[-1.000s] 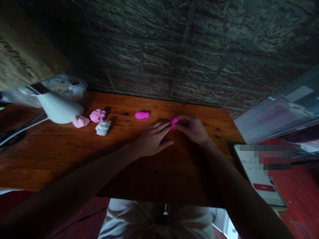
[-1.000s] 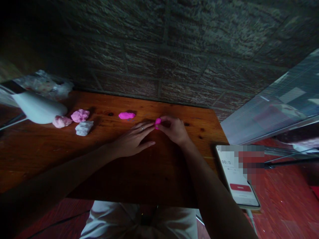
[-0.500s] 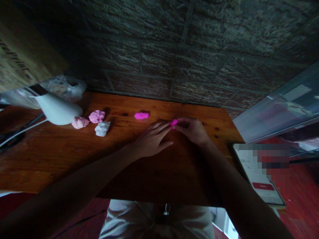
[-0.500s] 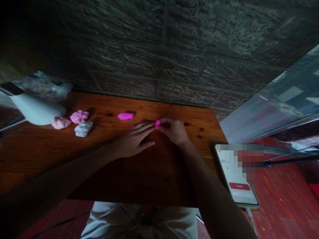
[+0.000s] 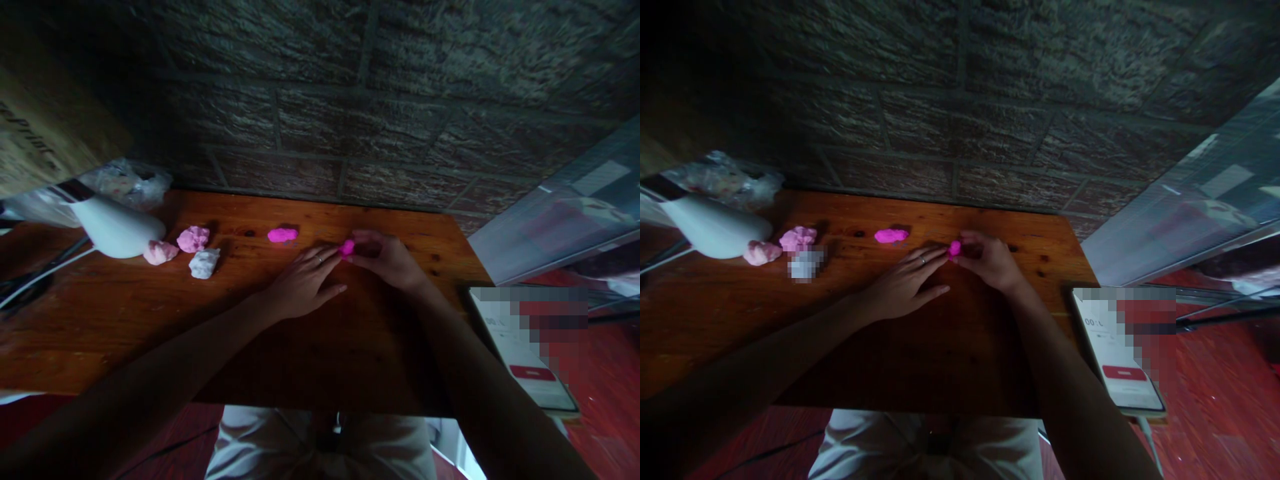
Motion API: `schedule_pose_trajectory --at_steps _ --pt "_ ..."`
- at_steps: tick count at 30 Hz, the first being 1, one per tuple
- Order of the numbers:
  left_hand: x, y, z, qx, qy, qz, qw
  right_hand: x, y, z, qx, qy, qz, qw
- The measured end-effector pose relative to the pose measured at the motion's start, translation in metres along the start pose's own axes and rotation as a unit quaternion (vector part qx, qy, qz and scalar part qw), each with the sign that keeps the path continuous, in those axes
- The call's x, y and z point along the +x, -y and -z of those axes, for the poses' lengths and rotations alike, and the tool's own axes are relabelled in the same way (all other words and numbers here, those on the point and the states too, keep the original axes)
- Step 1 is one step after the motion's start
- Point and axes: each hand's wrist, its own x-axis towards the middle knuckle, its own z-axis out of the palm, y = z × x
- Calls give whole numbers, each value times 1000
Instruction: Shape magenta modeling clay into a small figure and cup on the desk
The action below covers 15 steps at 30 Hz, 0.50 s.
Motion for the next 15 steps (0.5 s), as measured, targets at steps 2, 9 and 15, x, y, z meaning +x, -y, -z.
schedule_pose_trajectory --at_steps 2,9,15 --pt "0 0 1 -4 -6 2 1000 1 -1 1 42 3 -3 999" --pt "3 8 9 -33 -43 30 998 4 -4 -1 51 -9 -10 999" --pt "4 14 7 -62 -87 60 992 38 -6 9 64 -58 -28 996"
